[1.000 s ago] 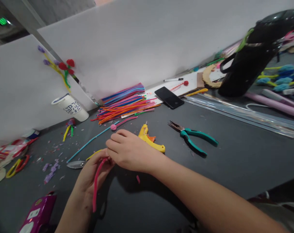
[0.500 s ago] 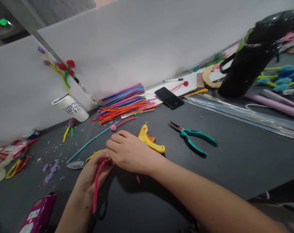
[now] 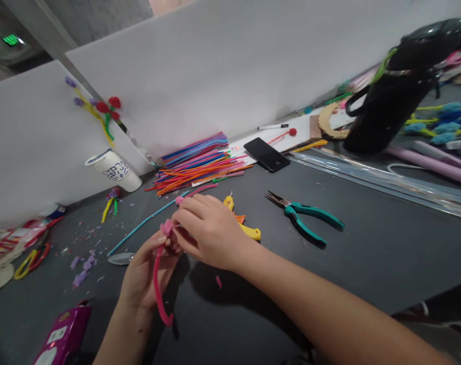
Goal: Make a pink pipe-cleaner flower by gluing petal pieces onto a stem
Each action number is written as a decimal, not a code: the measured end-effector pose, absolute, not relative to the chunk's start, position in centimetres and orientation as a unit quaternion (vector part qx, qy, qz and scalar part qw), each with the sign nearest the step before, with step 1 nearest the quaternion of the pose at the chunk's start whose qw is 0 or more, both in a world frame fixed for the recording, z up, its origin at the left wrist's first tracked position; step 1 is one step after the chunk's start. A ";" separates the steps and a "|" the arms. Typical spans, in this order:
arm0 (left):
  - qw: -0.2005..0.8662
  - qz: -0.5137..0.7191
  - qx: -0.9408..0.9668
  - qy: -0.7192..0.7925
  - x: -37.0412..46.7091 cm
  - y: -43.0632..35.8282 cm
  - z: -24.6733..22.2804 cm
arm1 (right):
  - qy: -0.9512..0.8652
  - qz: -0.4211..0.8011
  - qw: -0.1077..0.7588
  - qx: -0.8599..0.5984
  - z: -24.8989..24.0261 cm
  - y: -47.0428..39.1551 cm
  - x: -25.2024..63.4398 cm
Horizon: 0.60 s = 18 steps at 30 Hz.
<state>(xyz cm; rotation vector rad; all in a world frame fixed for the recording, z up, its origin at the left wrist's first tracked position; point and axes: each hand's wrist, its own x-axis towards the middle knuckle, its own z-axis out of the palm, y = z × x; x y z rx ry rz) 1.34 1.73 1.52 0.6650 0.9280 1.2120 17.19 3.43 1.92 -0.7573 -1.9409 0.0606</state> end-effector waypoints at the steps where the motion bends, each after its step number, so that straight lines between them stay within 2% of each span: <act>1: 0.666 0.545 0.296 0.413 1.4 1.7 1.6 | -0.802 0.044 0.503 -0.320 1.8 3.3 17.1; 6: 0.615 0.581 0.314 0.430 1.6 1.4 2.0 | -0.772 0.109 0.530 -0.333 1.6 2.7 16.1; 10: 0.529 0.634 0.366 0.429 1.9 0.8 2.2 | -0.740 0.154 0.560 -0.340 2.2 2.0 15.5; 13: 0.430 0.667 0.440 0.421 2.1 -0.1 2.2 | -0.719 0.206 0.580 -0.324 2.8 1.5 15.4; 15: 0.324 0.674 0.511 0.424 1.9 -0.8 1.9 | -0.708 0.236 0.593 -0.302 3.3 1.1 15.4; 18: 0.345 0.693 0.465 0.429 1.1 -1.8 0.4 | -0.709 0.248 0.598 -0.281 3.7 0.5 15.5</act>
